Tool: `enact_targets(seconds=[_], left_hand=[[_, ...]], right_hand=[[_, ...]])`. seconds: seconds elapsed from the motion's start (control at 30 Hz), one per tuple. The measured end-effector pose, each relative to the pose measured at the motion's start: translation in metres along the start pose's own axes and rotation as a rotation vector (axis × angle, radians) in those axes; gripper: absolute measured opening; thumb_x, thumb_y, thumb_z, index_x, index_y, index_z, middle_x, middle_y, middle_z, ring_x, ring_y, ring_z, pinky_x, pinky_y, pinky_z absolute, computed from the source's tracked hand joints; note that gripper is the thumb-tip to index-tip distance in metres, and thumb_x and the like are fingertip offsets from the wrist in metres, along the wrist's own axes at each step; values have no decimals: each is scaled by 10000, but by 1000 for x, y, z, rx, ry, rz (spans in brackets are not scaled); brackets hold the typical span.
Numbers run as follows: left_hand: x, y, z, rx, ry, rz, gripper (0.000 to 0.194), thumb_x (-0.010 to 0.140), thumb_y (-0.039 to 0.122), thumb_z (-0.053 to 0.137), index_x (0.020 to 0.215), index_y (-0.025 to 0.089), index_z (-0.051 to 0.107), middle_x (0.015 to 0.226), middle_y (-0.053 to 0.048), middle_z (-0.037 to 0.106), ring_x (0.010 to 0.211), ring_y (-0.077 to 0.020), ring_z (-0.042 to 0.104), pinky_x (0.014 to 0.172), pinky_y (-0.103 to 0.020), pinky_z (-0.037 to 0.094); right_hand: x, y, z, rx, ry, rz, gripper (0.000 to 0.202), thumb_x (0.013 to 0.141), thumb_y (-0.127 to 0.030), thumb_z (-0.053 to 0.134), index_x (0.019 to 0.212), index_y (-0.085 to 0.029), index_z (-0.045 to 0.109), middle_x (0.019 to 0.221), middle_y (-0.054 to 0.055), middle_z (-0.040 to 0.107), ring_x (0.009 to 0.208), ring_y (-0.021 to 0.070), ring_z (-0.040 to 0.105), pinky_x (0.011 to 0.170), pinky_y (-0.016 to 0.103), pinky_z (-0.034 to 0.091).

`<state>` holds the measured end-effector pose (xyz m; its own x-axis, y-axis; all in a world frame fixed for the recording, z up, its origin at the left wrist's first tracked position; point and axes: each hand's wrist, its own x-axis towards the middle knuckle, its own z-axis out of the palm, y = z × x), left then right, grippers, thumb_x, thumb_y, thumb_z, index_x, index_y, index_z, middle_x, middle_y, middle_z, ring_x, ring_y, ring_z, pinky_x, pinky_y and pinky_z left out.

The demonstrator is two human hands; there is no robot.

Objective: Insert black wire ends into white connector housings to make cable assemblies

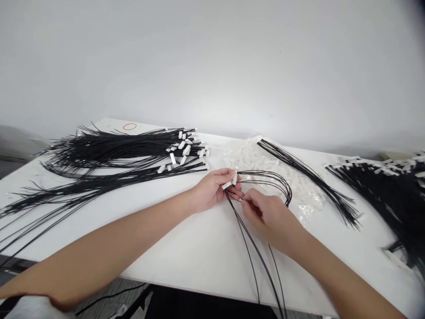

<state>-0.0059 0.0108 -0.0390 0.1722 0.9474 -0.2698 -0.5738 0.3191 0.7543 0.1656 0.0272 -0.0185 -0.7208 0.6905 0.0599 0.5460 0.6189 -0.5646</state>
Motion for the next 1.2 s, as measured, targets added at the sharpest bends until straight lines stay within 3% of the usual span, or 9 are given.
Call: enact_targets(seconds=[0.23,0.37,0.47,0.6,0.73,0.93,1.03,1.13,1.2], left_hand=[[2,-3,0,-23,-19,42,133,779,260,541,784,128,538,710,-40,558,597,-108,577,636,-262,473],[1,-3,1,4,-11,24,156,783,281,543,813,128,535,714,-32,547,625,-95,566,675,-271,482],[-1,-2,3,40,-5,7,180,790,300,533,822,124,520,721,-33,537,643,-101,562,674,-286,485],[-1,-1,4,78,27,-5,176,798,299,522,831,127,499,722,-33,532,626,-99,556,627,-270,473],[0,-1,3,110,17,1,195,798,318,521,842,130,493,746,-43,549,620,-93,561,607,-249,453],[0,-1,3,125,33,-7,197,803,324,513,848,132,502,768,-39,545,629,-95,568,582,-233,434],[-1,-1,3,118,32,-5,203,790,330,533,838,135,507,780,-39,546,635,-90,560,574,-230,428],[-1,-1,3,117,37,-7,226,769,344,560,844,136,512,781,-40,550,644,-93,557,573,-234,426],[-1,-1,3,124,39,-13,239,762,351,567,850,135,511,787,-45,557,640,-95,561,572,-238,426]], right_hand=[[-1,-1,-11,370,-88,106,141,804,-343,479,832,-206,493,447,-91,283,415,38,244,403,155,224],[1,-2,-18,689,-116,151,222,792,-403,502,766,-182,502,538,-59,409,434,30,344,418,163,301],[3,0,-24,951,-55,207,255,809,-422,455,771,-174,502,634,-15,508,434,54,437,412,199,362],[3,6,-34,1233,133,166,229,802,-333,354,859,-176,510,743,33,541,529,112,526,434,247,417],[5,9,-40,1362,418,163,224,765,-271,394,913,-193,542,811,19,546,596,104,540,447,225,415],[13,14,-45,1330,827,195,162,761,-335,572,818,-184,582,577,-59,378,441,33,384,387,175,323],[16,18,-52,1287,1028,152,203,747,-365,599,794,-167,604,631,-43,413,510,39,438,462,201,417],[16,18,-60,1371,1076,108,239,729,-389,616,801,-160,623,717,-29,452,606,32,487,581,196,482],[13,18,-61,1377,993,124,218,712,-338,646,862,-179,635,684,-41,428,553,7,439,481,143,420]])
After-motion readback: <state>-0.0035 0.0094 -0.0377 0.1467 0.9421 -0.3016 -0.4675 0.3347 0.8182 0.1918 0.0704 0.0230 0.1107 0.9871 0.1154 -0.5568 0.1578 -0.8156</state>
